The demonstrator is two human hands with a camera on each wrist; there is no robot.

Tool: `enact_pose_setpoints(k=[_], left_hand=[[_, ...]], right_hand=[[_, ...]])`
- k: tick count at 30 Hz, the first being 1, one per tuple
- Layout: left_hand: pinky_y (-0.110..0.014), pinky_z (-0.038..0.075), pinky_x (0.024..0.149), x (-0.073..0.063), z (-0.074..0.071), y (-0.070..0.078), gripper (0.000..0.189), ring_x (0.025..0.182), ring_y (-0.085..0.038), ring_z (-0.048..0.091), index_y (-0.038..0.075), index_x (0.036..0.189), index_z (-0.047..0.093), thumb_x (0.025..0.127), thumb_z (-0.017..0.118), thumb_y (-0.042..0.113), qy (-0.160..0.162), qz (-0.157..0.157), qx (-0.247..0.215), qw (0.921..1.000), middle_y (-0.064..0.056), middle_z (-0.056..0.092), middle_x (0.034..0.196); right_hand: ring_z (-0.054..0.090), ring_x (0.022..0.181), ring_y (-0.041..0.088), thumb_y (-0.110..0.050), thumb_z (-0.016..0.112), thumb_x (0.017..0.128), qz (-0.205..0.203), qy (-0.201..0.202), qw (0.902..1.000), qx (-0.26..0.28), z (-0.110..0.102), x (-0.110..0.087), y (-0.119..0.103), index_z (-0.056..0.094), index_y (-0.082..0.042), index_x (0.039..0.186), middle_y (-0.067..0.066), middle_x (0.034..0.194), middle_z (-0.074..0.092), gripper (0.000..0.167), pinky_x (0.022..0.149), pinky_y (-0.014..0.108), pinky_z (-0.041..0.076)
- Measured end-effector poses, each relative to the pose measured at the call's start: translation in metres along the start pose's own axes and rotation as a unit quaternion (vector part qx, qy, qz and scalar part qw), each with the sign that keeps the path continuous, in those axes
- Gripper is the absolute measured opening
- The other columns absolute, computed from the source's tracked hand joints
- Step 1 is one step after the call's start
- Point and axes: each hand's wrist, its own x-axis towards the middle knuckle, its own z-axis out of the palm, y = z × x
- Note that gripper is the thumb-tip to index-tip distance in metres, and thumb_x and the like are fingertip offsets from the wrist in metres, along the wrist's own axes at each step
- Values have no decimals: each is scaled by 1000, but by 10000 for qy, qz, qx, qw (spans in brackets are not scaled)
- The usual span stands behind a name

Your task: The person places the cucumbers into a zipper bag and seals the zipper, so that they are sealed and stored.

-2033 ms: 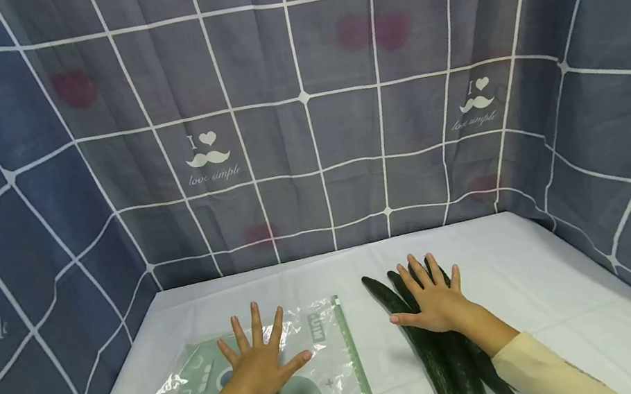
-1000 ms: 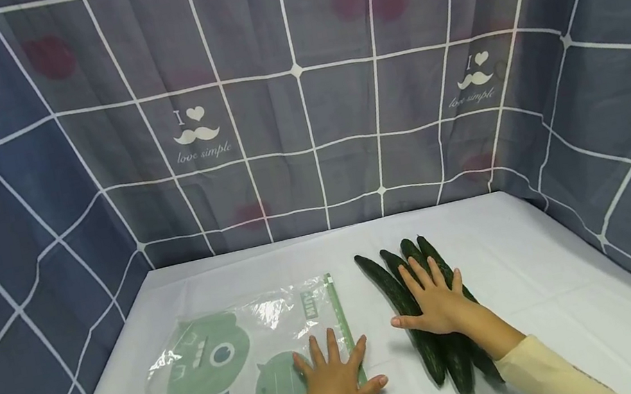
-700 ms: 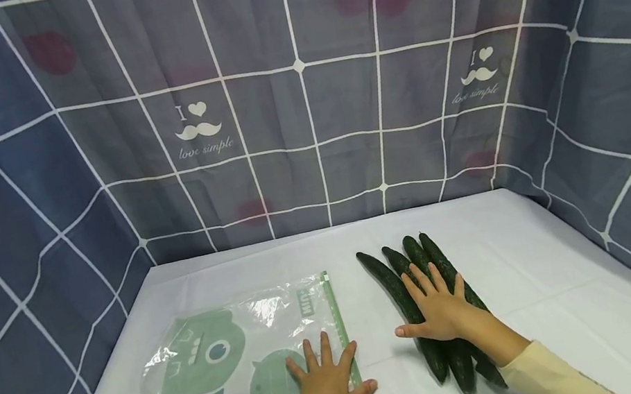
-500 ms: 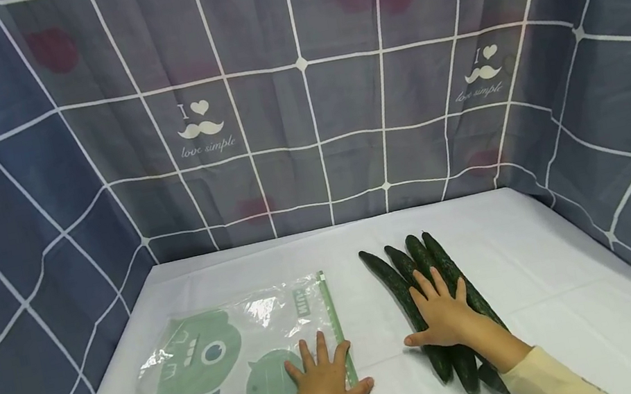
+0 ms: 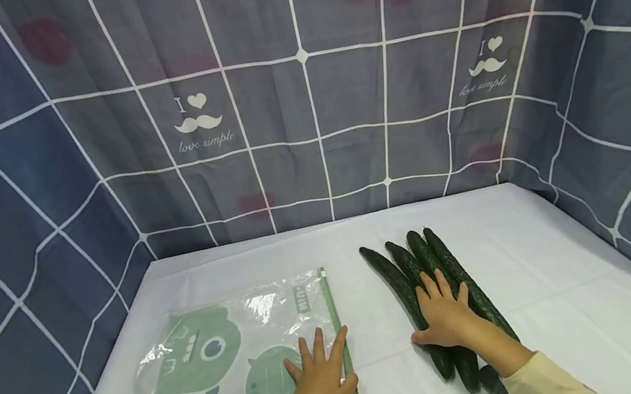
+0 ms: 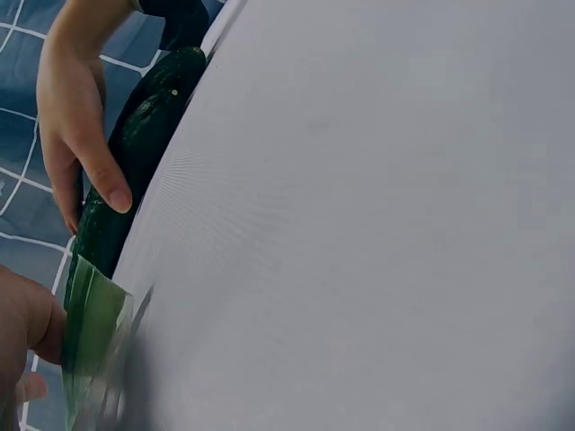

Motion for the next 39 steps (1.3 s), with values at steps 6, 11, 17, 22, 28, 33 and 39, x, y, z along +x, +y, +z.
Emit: enact_pose_setpoints(k=[6,11,17,22,28,33,39], left_hand=[[-82,-3,81,-4,0,-5,62,124,-65,8,9,140,32,79,44,15,68,134,-264,9995,-35,21,142],[-82,0,82,-5,-1,-8,51,125,-64,12,2,129,44,79,44,11,147,217,-271,9993,-34,26,140],[-82,3,81,-4,0,-10,43,125,-63,16,-5,118,52,79,50,14,333,275,-132,9990,-28,32,140],[-83,8,78,-4,1,-12,55,123,-63,21,-10,123,45,77,59,17,544,371,23,9978,-22,34,139],[-83,9,78,-3,2,-13,63,123,-61,22,-10,127,40,73,64,14,808,359,-152,9960,-20,32,138],[-83,9,77,-2,2,-13,68,122,-61,24,-9,128,38,71,67,11,953,386,-253,9944,-19,30,136],[-83,10,78,-1,2,-14,76,124,-56,25,-8,134,33,69,69,11,977,426,-249,9940,-19,27,136]], right_hand=[[1,135,49,-25,75,71,-176,-37,9996,238,1,1,-3,36,13,132,30,146,16,82,99,70,0],[3,136,46,-21,75,71,-290,-185,9989,320,3,-1,-6,34,12,134,29,142,26,82,101,67,0],[15,135,43,-22,74,71,-364,-210,9990,136,5,-1,-7,34,9,135,29,127,46,82,102,66,1],[20,132,41,-23,75,69,-396,59,9990,179,7,1,-6,36,6,135,26,122,51,81,101,65,3],[35,111,37,-13,67,71,-414,554,9914,1112,9,5,-3,36,2,137,16,102,49,75,92,55,24],[30,69,17,-5,62,75,-389,692,9767,1995,0,5,2,33,-3,140,8,91,38,71,62,31,25],[27,59,10,0,62,74,-548,671,9707,2241,-21,-7,17,37,-3,138,7,92,38,69,49,23,28]])
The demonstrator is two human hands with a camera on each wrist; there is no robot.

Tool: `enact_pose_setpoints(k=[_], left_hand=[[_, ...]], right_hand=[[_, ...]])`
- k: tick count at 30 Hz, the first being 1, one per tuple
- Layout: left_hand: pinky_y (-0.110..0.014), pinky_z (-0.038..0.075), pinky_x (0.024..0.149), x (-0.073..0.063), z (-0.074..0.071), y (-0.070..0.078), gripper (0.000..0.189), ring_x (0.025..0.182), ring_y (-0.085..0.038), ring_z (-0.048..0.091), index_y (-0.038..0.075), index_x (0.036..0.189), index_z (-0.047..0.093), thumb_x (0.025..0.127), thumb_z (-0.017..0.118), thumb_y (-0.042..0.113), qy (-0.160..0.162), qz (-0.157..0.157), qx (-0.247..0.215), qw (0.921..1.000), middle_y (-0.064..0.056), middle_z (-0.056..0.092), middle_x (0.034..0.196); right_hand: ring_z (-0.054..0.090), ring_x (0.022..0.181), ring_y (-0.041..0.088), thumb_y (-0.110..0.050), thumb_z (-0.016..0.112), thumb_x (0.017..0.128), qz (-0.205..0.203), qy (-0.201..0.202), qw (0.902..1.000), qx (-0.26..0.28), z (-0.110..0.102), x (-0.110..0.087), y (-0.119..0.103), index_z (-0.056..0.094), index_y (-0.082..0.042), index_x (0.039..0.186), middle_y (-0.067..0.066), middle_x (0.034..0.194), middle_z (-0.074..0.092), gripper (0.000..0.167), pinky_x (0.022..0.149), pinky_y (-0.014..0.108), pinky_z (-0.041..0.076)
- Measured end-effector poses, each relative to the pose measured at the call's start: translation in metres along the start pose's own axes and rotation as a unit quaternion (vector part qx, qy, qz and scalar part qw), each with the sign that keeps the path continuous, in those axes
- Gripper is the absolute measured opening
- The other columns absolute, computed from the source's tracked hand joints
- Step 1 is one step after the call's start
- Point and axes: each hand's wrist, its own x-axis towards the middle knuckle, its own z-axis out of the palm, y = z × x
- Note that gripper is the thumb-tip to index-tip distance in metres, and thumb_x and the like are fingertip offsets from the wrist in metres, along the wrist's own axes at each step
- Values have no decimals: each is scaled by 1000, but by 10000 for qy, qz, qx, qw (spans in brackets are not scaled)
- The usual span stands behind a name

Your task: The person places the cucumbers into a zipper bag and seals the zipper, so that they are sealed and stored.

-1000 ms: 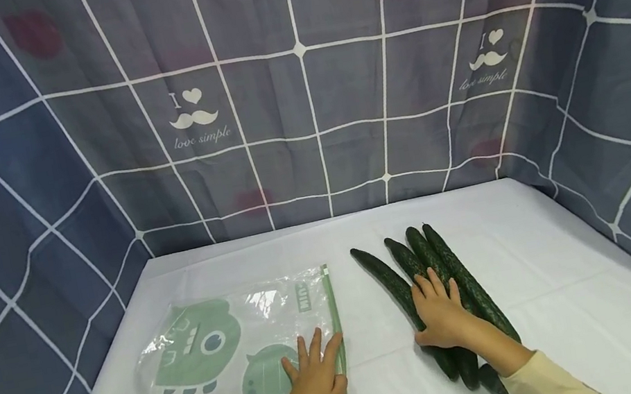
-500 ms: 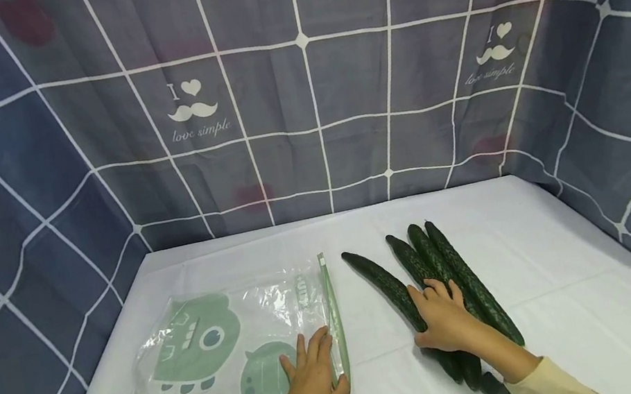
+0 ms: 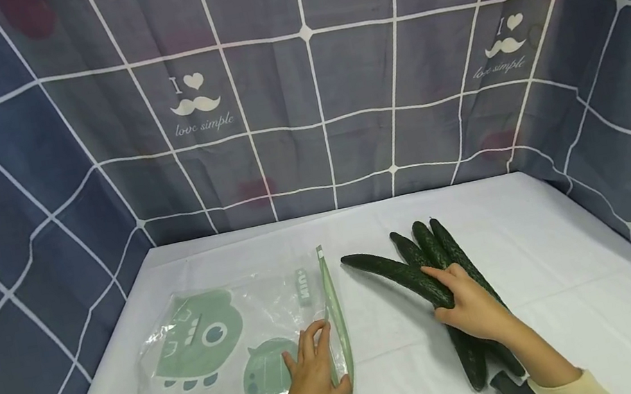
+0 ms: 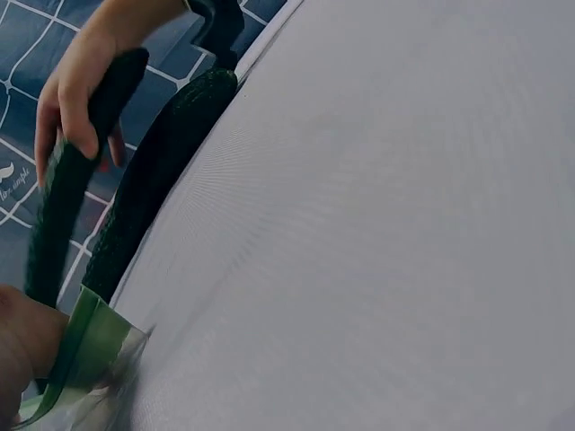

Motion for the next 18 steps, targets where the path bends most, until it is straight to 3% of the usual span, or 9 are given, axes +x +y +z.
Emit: enact_pose_setpoints(k=[4,7,11,18], left_hand=[[-82,9,79,1,0,0,81,127,-51,26,-8,137,28,69,69,10,-33,-30,-78,10000,-20,23,137],[-83,10,79,1,1,0,83,126,-49,29,-8,137,26,69,69,10,15,-9,-94,10000,-21,22,137],[-83,13,78,1,3,0,84,124,-46,34,-7,137,28,67,71,12,173,26,-33,9998,-20,24,136],[-81,16,80,1,5,-2,86,119,-44,41,-6,137,29,65,72,13,385,50,68,9992,-19,25,135]], right_hand=[[36,71,13,-1,64,72,-100,-49,9999,60,-17,-8,-3,41,-7,136,5,92,42,68,61,28,33],[48,90,21,-3,67,72,-164,-107,9997,115,-24,-14,-6,44,-10,134,4,99,47,67,72,37,41],[48,113,32,-6,70,72,-235,-227,9994,148,-28,-22,-9,47,-12,132,3,111,51,65,83,51,43],[49,113,30,-7,72,70,-352,-72,9993,92,-32,-30,-11,49,-13,130,-3,110,53,65,87,52,42]])
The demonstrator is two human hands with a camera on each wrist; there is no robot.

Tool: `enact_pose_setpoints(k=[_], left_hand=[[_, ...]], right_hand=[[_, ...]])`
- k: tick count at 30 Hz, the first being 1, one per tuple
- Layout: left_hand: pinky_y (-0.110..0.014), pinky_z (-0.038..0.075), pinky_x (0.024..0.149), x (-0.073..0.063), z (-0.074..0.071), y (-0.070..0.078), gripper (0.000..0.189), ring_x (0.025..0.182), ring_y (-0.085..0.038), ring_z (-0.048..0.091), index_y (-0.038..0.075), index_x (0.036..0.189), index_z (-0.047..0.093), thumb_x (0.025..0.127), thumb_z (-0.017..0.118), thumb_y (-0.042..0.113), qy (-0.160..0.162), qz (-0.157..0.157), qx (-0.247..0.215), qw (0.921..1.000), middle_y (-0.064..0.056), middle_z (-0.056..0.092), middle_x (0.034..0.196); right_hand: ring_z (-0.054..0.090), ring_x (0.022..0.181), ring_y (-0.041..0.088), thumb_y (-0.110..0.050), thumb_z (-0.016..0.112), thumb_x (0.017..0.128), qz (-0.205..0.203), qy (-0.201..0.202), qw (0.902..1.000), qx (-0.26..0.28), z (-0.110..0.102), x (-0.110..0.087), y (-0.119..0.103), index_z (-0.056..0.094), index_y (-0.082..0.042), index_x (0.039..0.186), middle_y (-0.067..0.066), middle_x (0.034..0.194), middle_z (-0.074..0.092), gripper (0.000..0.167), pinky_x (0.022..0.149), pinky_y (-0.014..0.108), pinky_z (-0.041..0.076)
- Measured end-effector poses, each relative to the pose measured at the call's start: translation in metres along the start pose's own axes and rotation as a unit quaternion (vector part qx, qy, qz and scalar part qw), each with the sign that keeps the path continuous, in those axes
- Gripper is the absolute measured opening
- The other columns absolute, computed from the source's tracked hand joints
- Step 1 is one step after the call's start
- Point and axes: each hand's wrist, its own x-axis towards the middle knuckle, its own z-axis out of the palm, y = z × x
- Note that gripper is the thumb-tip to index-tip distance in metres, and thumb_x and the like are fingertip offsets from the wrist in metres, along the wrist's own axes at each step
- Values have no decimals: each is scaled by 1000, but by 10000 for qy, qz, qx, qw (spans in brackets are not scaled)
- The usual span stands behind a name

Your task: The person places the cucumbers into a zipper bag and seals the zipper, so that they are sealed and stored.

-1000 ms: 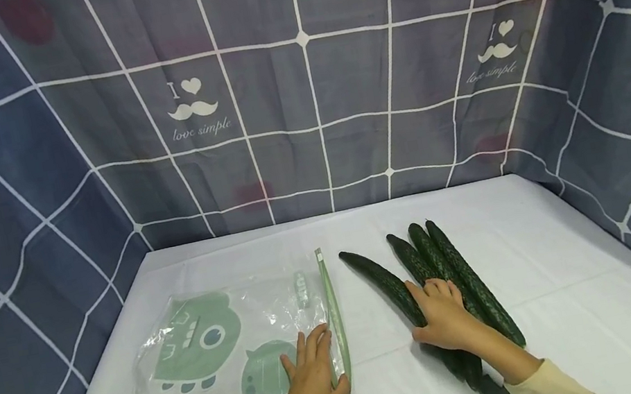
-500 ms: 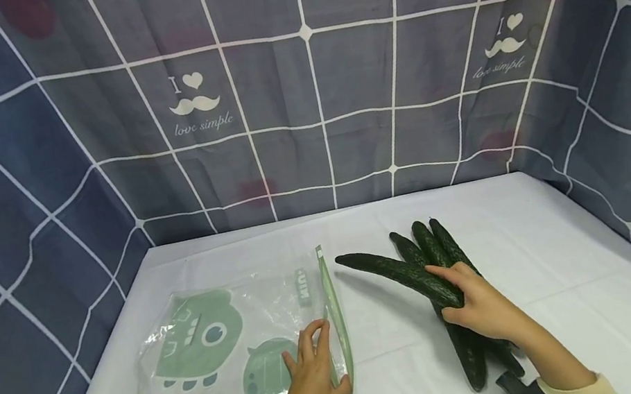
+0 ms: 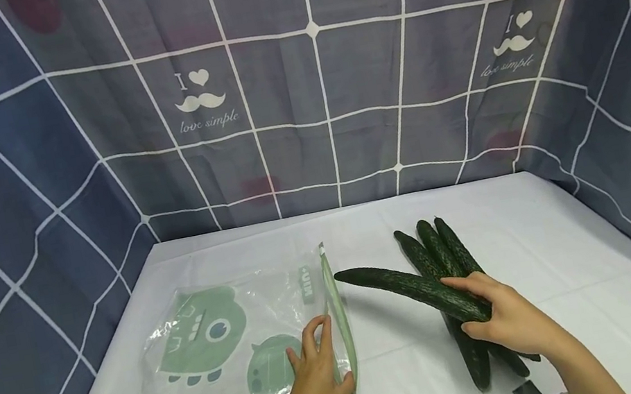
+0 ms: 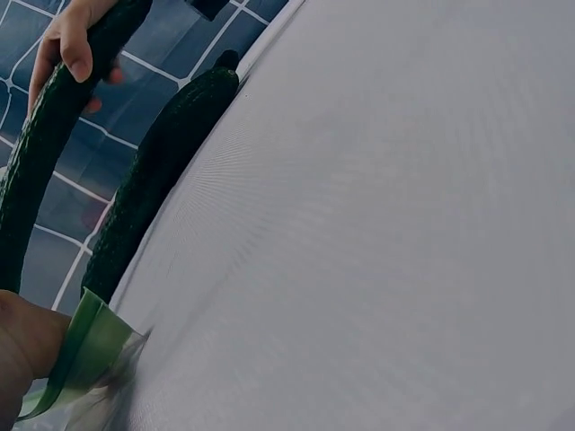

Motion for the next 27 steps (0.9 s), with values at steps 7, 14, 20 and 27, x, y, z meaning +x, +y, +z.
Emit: enact_pose_setpoints(k=[7,14,20,27], left_hand=[[-80,18,82,0,-1,0,86,115,-44,46,-6,137,30,64,72,12,127,-52,-4,9999,-17,25,135],[-81,18,79,-1,2,1,86,114,-45,46,-7,137,29,65,72,12,65,41,-7,10000,-19,25,135],[-81,16,80,-2,2,4,86,120,-46,41,-6,139,26,68,71,12,-112,75,-47,9999,-19,22,137],[-81,18,79,-3,-1,9,87,125,-53,26,-4,139,26,66,72,7,-2,270,95,9996,-17,24,137]], right_hand=[[51,94,13,-7,71,69,-626,-229,9964,-518,-25,9,-9,52,-13,128,-4,106,54,62,76,32,45],[46,83,6,-7,68,70,-854,-823,9922,-376,-33,27,-13,53,-14,126,-4,101,55,58,69,21,40],[46,82,7,-10,68,71,-661,-1024,9925,-66,-13,41,-7,54,-16,125,-2,102,55,56,67,21,40],[51,91,13,-16,69,74,-694,-1211,9898,288,15,61,3,54,-12,126,5,116,58,55,75,26,44]])
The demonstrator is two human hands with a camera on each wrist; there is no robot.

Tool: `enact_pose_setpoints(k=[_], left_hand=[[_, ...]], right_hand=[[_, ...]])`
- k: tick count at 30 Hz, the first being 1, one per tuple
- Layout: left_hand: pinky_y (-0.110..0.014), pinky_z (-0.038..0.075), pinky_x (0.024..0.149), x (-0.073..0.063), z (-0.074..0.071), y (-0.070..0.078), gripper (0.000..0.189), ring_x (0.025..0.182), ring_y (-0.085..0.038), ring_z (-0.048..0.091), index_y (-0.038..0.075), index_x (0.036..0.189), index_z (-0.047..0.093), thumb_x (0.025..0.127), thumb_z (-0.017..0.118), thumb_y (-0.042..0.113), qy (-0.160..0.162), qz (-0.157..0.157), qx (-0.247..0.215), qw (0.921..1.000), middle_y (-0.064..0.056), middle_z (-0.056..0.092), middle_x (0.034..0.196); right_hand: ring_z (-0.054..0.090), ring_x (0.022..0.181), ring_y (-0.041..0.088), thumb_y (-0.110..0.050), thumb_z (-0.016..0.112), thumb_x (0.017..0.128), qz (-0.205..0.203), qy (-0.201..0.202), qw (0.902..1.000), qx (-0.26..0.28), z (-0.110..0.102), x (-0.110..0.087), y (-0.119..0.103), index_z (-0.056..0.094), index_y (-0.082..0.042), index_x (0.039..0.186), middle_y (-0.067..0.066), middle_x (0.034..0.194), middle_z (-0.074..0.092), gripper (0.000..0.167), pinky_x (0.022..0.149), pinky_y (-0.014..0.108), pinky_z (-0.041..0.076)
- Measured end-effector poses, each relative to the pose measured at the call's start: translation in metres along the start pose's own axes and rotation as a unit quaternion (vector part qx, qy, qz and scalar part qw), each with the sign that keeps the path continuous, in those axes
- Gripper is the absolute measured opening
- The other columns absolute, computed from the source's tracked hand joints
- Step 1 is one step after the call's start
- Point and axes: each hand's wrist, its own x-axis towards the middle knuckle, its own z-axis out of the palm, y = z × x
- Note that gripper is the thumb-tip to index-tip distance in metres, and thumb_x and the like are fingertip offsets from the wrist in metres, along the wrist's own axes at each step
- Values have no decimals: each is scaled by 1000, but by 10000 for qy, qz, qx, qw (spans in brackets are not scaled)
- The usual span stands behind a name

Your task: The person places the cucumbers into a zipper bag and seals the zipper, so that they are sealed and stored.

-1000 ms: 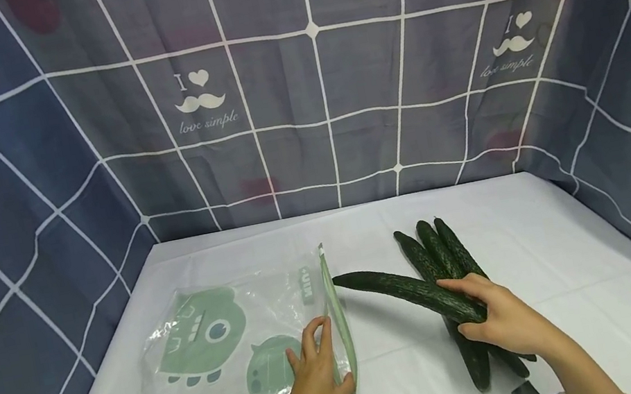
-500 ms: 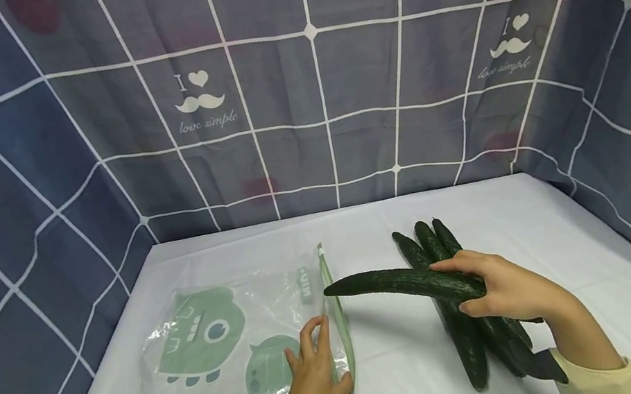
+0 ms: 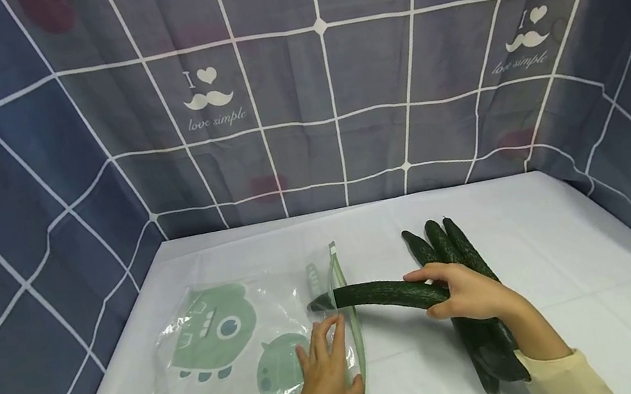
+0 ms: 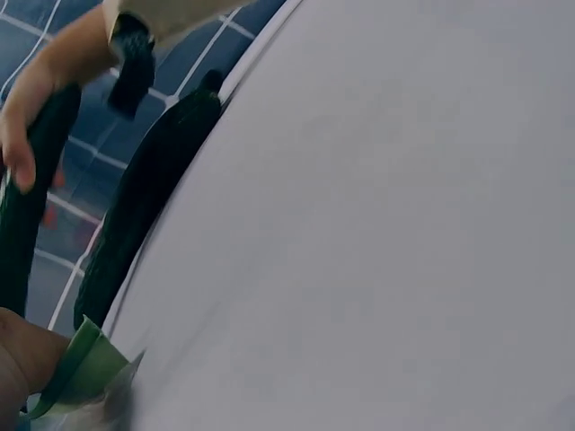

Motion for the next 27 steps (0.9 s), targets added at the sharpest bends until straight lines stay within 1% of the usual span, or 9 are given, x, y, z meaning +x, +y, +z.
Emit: enact_pose_setpoints(k=[2,4,6,9,13,15,20,24,27], left_hand=[[-81,18,78,-1,0,2,88,126,-55,25,-3,140,26,65,73,5,13,124,27,9999,-16,25,137],[-81,20,79,-1,0,4,90,126,-54,25,-1,141,25,64,73,4,22,221,10,9998,-15,24,138],[-80,21,79,-2,0,5,91,127,-54,24,0,142,24,64,72,2,9,276,-5,9996,-14,23,138],[-79,24,80,-3,-1,4,92,128,-53,23,0,142,23,64,71,0,-32,263,-43,9996,-13,22,139],[-78,24,80,-4,-2,0,90,127,-53,24,-1,141,25,64,71,0,-45,199,-24,9998,-14,23,139],[-79,25,79,-4,-1,-1,89,126,-54,24,-2,141,25,64,70,0,-50,206,-44,9998,-15,23,139],[-79,26,77,-4,1,-3,86,124,-55,26,-5,139,26,65,69,2,15,260,-21,9997,-17,24,138],[-78,26,78,-3,2,-4,86,124,-55,26,-5,139,28,64,70,1,116,263,24,9996,-17,24,137],[-79,25,76,-3,3,-5,87,124,-55,26,-5,139,27,64,70,0,130,316,2,9994,-18,24,137]], right_hand=[[52,99,17,-16,69,75,-60,-52,9999,89,8,6,3,54,-10,126,7,122,57,54,81,29,45],[53,99,19,-16,69,76,-119,-138,9995,258,16,12,5,53,-7,127,9,124,55,54,80,31,46],[54,95,18,-17,69,77,-142,-207,9990,373,24,18,6,52,-6,127,11,124,55,54,76,29,47],[55,87,17,-17,69,78,-92,-318,9991,256,37,25,8,51,-7,129,12,124,56,55,67,26,47],[59,101,25,-15,69,78,-77,-488,9980,-387,54,30,11,49,-8,131,12,127,55,57,78,35,49],[55,112,29,-15,69,78,-21,-561,9966,-603,58,30,11,48,-7,132,12,129,54,58,86,41,47],[46,121,35,-13,73,74,467,-721,9939,-689,51,24,5,43,-3,134,16,133,49,67,95,49,40],[55,100,27,-10,76,70,953,-931,9862,-986,43,16,2,44,-4,133,15,119,54,71,79,40,47],[49,78,15,-10,75,71,910,-1001,9842,-1139,42,14,6,47,-5,131,8,100,53,67,63,30,42]])
